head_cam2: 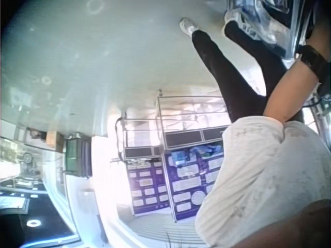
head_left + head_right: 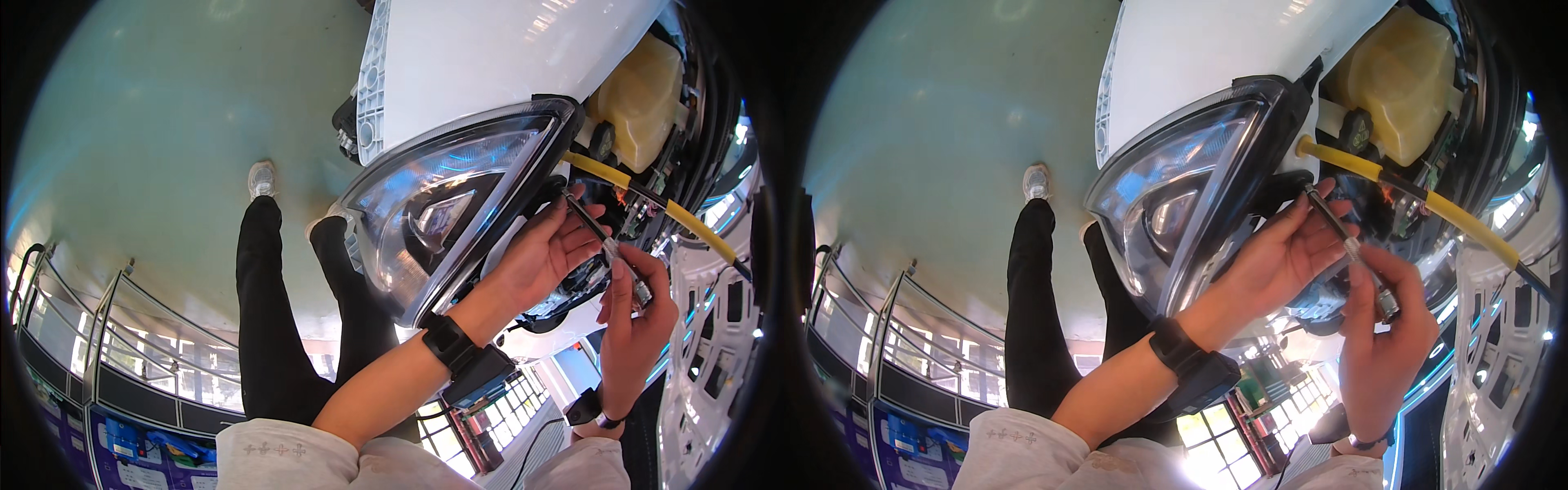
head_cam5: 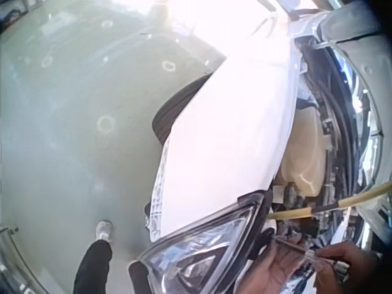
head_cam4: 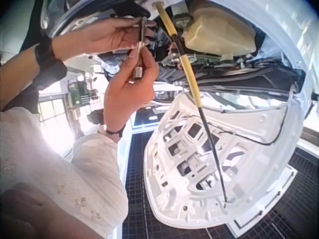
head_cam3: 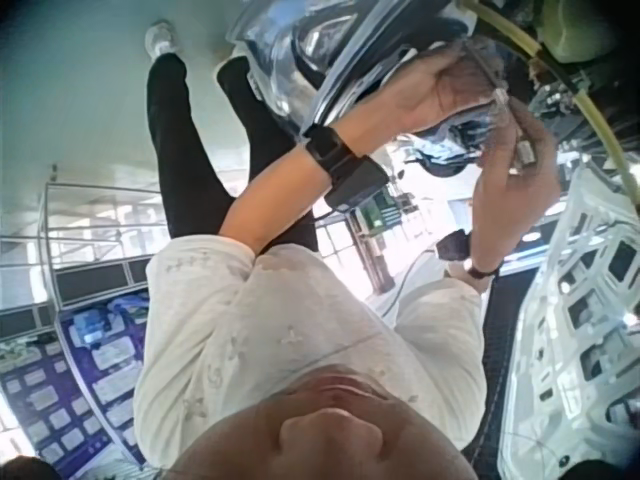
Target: Using a socket wrench to loosen and remove bolts from a car headlight assembly inside the engine bay.
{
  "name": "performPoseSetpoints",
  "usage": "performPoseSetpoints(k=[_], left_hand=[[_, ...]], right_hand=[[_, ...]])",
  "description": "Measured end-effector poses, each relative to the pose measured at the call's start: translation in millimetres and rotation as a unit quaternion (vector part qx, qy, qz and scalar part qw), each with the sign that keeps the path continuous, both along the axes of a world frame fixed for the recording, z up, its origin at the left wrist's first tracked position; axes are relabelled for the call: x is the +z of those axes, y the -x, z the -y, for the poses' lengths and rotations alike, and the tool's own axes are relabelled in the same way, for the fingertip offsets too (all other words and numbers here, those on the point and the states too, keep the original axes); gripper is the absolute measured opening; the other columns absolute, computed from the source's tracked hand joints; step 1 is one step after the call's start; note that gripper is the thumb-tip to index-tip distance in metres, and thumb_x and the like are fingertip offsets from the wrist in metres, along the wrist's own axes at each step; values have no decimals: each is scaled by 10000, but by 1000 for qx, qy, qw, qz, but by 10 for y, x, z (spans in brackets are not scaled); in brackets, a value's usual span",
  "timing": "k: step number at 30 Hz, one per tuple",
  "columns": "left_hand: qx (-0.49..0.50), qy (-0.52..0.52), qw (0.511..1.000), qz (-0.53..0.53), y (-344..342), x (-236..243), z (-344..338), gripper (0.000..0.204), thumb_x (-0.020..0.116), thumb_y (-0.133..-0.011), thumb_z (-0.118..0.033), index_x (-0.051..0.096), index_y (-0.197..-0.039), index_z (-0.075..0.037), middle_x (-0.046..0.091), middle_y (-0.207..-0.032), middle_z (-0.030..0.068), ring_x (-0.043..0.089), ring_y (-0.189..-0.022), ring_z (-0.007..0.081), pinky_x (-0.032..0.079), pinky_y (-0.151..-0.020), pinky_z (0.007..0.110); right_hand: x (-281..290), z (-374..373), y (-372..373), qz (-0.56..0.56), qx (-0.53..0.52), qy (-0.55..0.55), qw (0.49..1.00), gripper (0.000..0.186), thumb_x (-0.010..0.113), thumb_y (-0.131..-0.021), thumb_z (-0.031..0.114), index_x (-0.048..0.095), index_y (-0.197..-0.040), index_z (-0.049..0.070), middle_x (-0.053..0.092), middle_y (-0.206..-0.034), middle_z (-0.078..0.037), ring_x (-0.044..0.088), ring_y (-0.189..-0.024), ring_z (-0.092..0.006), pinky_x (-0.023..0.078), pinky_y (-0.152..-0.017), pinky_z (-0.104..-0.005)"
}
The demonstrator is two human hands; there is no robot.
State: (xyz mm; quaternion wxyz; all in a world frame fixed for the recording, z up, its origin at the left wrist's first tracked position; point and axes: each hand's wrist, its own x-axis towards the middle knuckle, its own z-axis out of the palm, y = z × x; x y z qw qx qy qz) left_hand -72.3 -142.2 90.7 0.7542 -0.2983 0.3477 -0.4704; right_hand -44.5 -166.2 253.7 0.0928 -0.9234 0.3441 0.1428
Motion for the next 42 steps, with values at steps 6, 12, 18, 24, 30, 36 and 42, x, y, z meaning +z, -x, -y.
performPoseSetpoints(k=[6,12,18,24,30,36,42], left_hand=[[-14,-33,999,2,-65,59,53,390,433,-1051,-314,462,-1375,-99,601,-1273,125,616,-1156,289,527,-965,379],[-38,-89,995,39,-65,129,111,314,507,-1028,-276,531,-1253,-58,613,-1239,151,624,-1145,293,521,-969,374],[-27,-99,995,14,-91,133,131,288,533,-1017,-279,556,-1178,-41,637,-1192,143,637,-1126,295,522,-973,385],[-53,-129,990,16,-106,179,166,299,536,-1015,-292,556,-1143,-23,639,-1171,158,639,-1111,310,523,-968,396],[0,-100,995,-6,-155,214,178,336,550,-1006,-318,547,-1136,-8,647,-1140,166,646,-1091,318,518,-974,406],[-42,-123,991,32,-138,164,146,378,517,-1023,-313,495,-1242,-6,639,-1180,182,653,-1070,315,514,-962,401],[-14,-133,990,43,-128,275,159,404,546,-1007,-355,501,-1194,0,650,-1134,177,669,-1023,293,531,-916,385]], right_hand=[[121,163,-28,-41,-57,18,997,199,619,-967,158,648,-1068,-10,563,-656,-10,490,-542,-50,344,-482,-208],[219,368,85,-18,9,25,999,191,631,-945,129,659,-1068,-15,584,-710,-20,488,-606,-62,340,-536,-220],[331,420,51,-106,-1,53,993,193,617,-953,142,653,-1059,-15,558,-693,-40,465,-592,-73,327,-525,-248],[275,217,-14,-105,15,53,993,204,567,-982,150,642,-1059,-24,549,-654,-70,435,-546,-101,330,-507,-281],[294,368,-9,-145,-1,49,988,209,506,-1010,164,599,-1069,-14,562,-666,-84,465,-562,-143,356,-525,-300],[234,315,-48,-148,56,73,985,228,463,-1026,159,595,-1019,-26,520,-642,-89,424,-551,-166,342,-521,-312],[119,209,-70,-73,98,73,990,173,561,-977,150,599,-1045,-4,530,-638,-125,472,-527,-227,330,-509,-351]])
